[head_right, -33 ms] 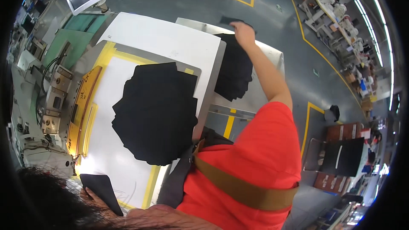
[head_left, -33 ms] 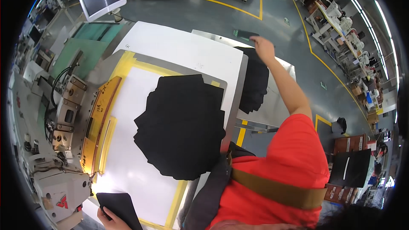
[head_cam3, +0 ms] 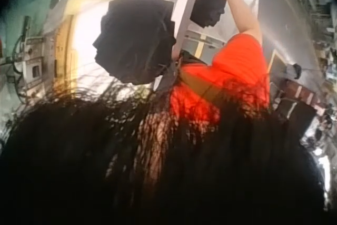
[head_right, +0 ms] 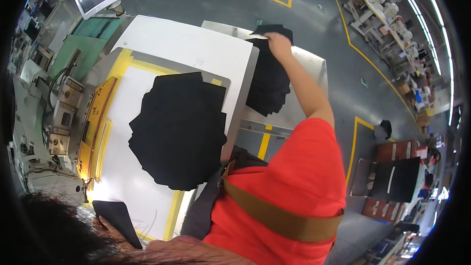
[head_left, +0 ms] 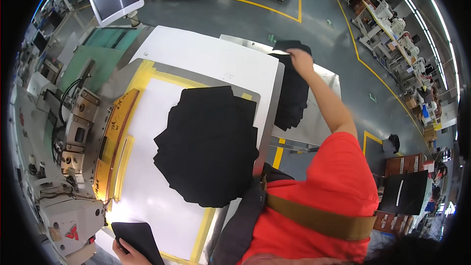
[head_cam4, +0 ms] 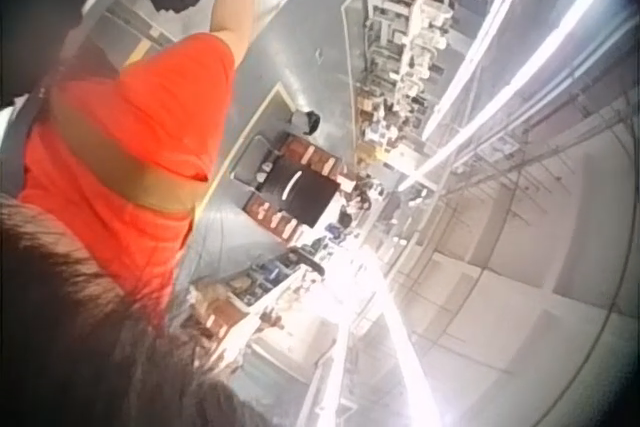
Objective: The recorder is operating an industrial sewing machine to join or hem black leather or heavy fabric pieces.
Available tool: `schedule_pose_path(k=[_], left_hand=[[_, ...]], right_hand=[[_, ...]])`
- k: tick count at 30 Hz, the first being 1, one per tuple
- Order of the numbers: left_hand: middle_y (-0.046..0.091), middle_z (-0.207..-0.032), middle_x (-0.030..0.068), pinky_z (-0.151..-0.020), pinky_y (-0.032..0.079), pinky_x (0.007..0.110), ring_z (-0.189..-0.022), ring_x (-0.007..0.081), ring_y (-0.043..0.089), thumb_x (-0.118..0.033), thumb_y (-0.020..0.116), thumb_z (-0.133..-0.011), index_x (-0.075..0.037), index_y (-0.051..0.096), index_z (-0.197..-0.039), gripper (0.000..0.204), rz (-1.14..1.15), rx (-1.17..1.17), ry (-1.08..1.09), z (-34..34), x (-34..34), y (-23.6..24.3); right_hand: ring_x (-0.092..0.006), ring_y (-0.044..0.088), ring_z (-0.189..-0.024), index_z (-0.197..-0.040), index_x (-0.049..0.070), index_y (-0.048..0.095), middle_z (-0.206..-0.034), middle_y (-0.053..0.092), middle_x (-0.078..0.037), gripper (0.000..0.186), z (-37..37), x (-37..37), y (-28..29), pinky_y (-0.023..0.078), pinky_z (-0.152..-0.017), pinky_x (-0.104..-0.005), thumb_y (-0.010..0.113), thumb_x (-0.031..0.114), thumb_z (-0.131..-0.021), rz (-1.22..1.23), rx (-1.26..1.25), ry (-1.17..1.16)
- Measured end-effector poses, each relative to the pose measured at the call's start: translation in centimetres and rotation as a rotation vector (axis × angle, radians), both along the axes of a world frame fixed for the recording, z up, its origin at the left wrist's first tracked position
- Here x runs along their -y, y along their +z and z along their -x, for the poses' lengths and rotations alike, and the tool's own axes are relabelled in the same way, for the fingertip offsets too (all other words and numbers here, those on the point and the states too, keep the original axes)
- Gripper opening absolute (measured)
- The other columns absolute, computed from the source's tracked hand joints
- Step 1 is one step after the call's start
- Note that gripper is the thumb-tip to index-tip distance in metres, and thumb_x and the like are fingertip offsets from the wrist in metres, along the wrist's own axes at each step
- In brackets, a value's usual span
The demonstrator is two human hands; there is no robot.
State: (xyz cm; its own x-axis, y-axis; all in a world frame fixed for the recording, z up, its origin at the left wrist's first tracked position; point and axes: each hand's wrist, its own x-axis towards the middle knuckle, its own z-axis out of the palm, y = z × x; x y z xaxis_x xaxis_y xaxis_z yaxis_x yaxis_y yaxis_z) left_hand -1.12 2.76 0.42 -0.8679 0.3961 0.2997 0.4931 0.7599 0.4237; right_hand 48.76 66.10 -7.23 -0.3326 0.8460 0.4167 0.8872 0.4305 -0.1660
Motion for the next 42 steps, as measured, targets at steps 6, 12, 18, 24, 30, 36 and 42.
schedule_pose_path(k=[6,12,18,24,30,36,42], left_hand=[[0.063,-0.103,0.0157,-0.087,0.050,0.034,-0.096,0.0236,0.061,-0.028,0.054,-0.100,0.003,0.057,-0.114,0.034,-0.108,0.137,0.090,-1.7,-1.5,2.0],[0.060,-0.101,0.0145,-0.075,0.050,0.040,-0.090,0.0315,0.061,-0.016,0.062,-0.094,-0.002,0.060,-0.112,0.023,0.123,-0.344,-0.067,-2.5,-2.9,3.2],[0.060,-0.113,0.0192,-0.091,0.046,0.044,-0.104,0.0373,0.057,-0.014,0.074,-0.079,0.001,0.057,-0.120,0.047,0.078,0.031,-0.443,-10.9,-9.4,6.4],[0.050,-0.132,0.0192,-0.100,0.041,0.043,-0.117,0.0368,0.050,-0.029,0.081,-0.072,0.001,0.045,-0.136,0.080,0.148,0.062,-0.688,-15.9,-17.3,4.8],[0.050,-0.128,0.0170,-0.097,0.046,0.041,-0.112,0.0346,0.053,-0.038,0.086,-0.063,-0.003,0.041,-0.142,0.097,0.084,0.090,-0.646,-16.0,-20.9,3.5],[0.053,-0.120,0.0171,-0.093,0.049,0.041,-0.108,0.0340,0.057,-0.039,0.086,-0.064,-0.007,0.041,-0.143,0.096,0.139,0.179,-0.579,-15.6,-21.9,3.9],[0.054,-0.116,0.0168,-0.093,0.049,0.040,-0.108,0.0320,0.057,-0.038,0.087,-0.063,-0.007,0.042,-0.142,0.096,0.094,0.196,-0.571,-15.5,-21.1,3.5]], right_hand=[[-0.0257,0.070,-0.081,-0.104,0.010,0.071,-0.085,0.072,-0.011,0.025,-0.7,2.6,-1.2,0.054,-0.075,-0.0370,0.063,0.024,-0.085,0.650,0.119,-0.137],[-0.0187,0.068,-0.081,-0.105,0.005,0.070,-0.089,0.071,-0.008,0.028,10.6,5.4,11.0,0.053,-0.074,-0.0332,0.062,0.029,-0.092,0.476,-0.438,0.294],[-0.0252,0.061,-0.108,-0.123,-0.001,0.060,-0.118,0.061,-0.017,0.058,23.0,13.3,12.4,0.049,-0.091,-0.0366,0.060,0.047,-0.091,0.710,0.000,0.800],[-0.0361,0.055,-0.113,-0.133,-0.004,0.050,-0.123,0.052,-0.021,0.079,23.8,17.5,13.5,0.047,-0.094,-0.0417,0.058,0.060,-0.087,0.554,0.368,0.793],[-0.0366,0.053,-0.117,-0.132,-0.004,0.049,-0.123,0.053,-0.022,0.081,23.0,17.8,12.6,0.045,-0.097,-0.0408,0.064,0.059,-0.084,0.561,0.341,0.840],[-0.0364,0.056,-0.109,-0.126,-0.005,0.053,-0.122,0.053,-0.021,0.084,27.3,14.0,11.9,0.046,-0.094,-0.0414,0.069,0.061,-0.077,0.460,0.270,0.995],[-0.0360,0.062,-0.099,-0.123,-0.005,0.054,-0.111,0.062,-0.022,0.089,28.1,15.1,14.9,0.050,-0.087,-0.0405,0.074,0.062,-0.070,0.662,0.578,0.956]])
